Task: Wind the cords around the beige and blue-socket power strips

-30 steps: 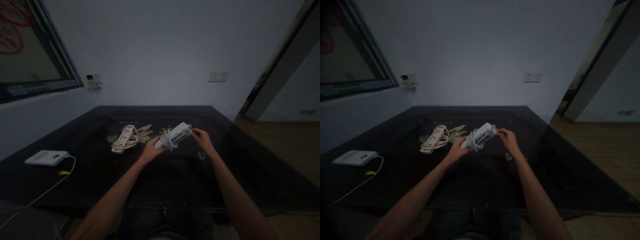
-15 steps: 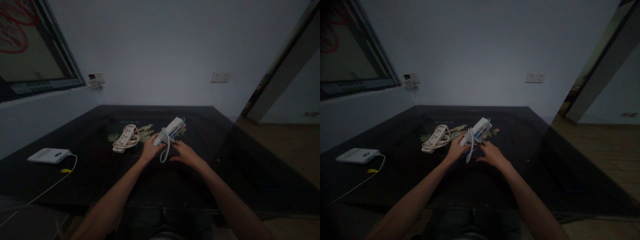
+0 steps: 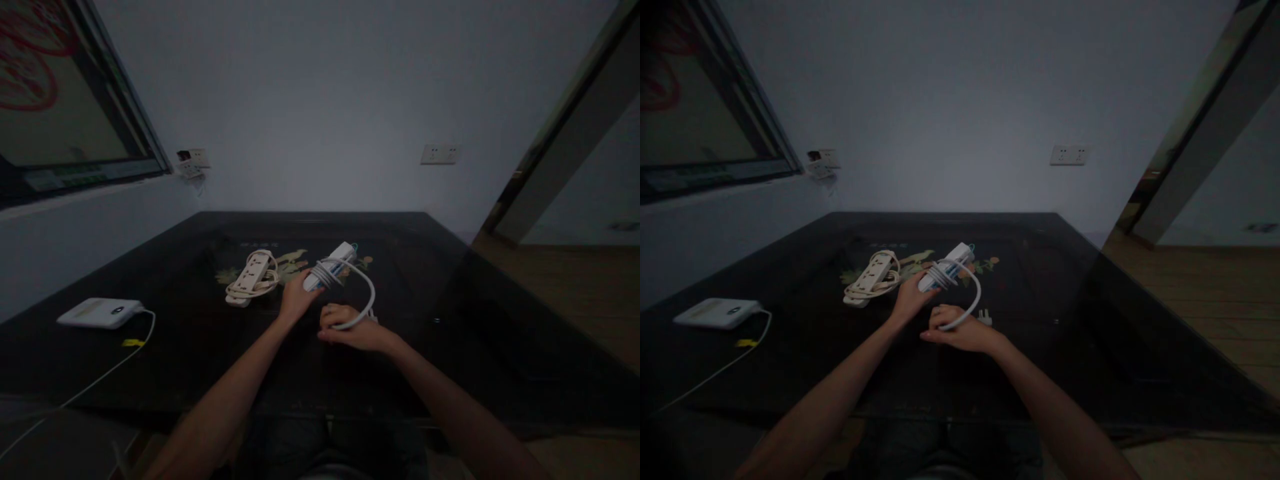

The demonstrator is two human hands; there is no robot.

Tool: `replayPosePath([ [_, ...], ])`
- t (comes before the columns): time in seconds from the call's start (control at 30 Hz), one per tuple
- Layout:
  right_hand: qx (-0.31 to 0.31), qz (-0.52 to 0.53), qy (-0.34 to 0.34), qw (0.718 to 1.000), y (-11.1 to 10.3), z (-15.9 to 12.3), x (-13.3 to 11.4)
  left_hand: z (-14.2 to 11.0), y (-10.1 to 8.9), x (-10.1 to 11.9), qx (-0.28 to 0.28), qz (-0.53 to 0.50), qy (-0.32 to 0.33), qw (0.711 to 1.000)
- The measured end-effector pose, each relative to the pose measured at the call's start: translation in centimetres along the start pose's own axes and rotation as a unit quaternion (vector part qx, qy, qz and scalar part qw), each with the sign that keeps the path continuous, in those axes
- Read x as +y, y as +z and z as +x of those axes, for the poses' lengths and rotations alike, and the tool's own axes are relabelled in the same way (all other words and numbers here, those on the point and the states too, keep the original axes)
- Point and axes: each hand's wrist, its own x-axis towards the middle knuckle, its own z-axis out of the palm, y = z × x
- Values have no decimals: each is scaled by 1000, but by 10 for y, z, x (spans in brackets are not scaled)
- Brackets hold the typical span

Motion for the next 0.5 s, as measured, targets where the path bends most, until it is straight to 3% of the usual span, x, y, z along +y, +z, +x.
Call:
replayPosePath([
  [0.07, 25, 89, 17, 996, -13, -3, -5, 1, -2, -1, 4, -2, -13, 1000],
  [0.17, 83, 206, 99, 970, -38, -11, -3, 3, -5, -2, 12, -3, -21, 1000],
  [0.3, 279, 268, 154, 909, -69, -27, 22, 4, -7, -3, -2, 10, -12, 1000],
  [0.4, 431, 172, 188, 866, -90, -43, 48, 3, -5, -2, -44, 7, 17, 999],
  [0.5, 524, -51, 232, 818, -103, -57, 70, 1, -5, 6, -106, -39, 42, 993],
])
